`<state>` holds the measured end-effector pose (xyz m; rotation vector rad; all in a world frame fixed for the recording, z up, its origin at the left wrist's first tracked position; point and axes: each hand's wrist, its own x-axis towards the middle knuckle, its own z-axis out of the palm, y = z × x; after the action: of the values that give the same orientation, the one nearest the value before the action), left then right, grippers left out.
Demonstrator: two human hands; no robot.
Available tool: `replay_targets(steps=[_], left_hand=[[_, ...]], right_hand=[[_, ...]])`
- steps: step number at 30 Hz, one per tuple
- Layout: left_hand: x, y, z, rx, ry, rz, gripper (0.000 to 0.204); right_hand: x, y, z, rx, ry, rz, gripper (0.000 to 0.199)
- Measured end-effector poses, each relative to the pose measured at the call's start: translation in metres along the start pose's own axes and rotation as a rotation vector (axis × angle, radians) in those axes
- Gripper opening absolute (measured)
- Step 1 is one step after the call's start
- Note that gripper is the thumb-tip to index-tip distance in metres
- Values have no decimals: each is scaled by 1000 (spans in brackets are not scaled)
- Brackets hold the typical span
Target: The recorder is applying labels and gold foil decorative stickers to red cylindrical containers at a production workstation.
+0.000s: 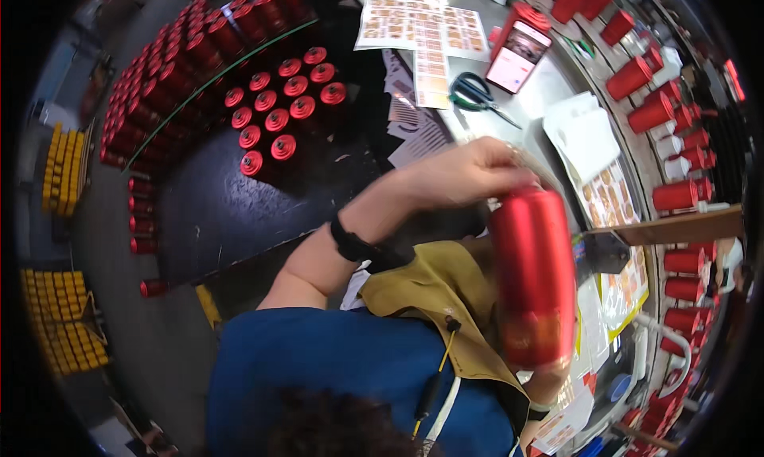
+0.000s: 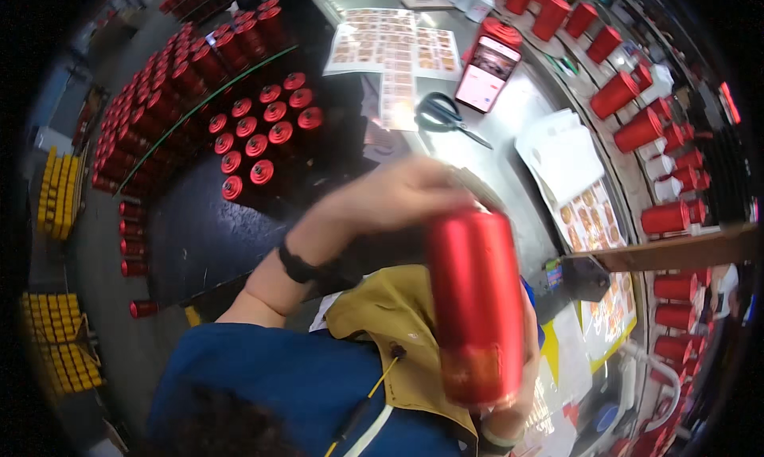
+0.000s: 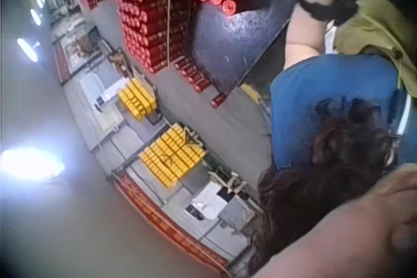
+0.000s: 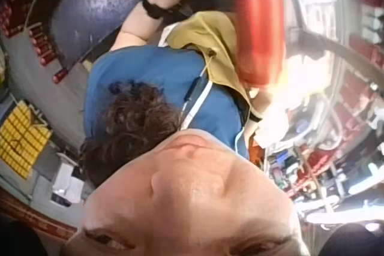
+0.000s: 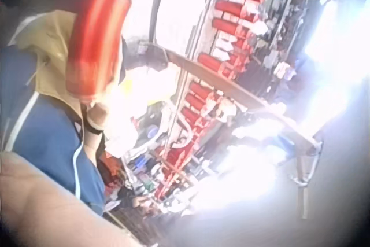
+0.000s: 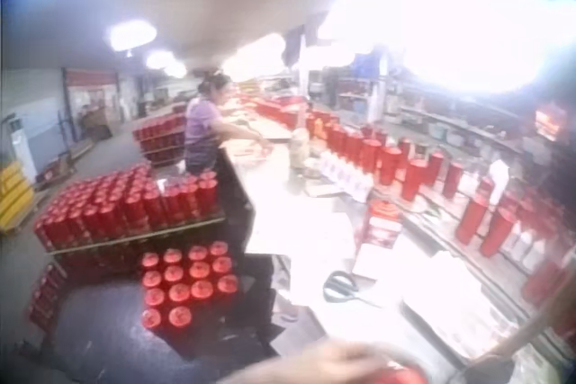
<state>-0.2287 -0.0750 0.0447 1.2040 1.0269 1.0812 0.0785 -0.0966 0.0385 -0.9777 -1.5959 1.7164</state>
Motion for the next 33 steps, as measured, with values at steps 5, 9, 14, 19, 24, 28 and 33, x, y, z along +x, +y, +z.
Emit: replay_targets(steps=[5,9,14,19,24,28,33], left_hand=[[-81,-49,-98,303,559,99,23],[-115,-139,-162,876,808,-56,16],[-140,-233,-255,1041,917,-251,22],[-148,-289,-309,1182,852,-256,27],[-144,-307,-319,1094,799,-16,20],[-129,-253,-292,1289,833,-375,23],[-46,-108,-209,963,772,26,33]], right_hand=[[29,-3,32,-145,161,34,68],[20,1,29,-265,274,27,62],[0,6,9,-363,415,50,62],[-10,2,-6,-368,516,36,62],[-14,-7,-14,-429,524,11,62],[-28,-21,-40,-472,586,-29,64],[-46,-56,-115,-727,855,-32,43]])
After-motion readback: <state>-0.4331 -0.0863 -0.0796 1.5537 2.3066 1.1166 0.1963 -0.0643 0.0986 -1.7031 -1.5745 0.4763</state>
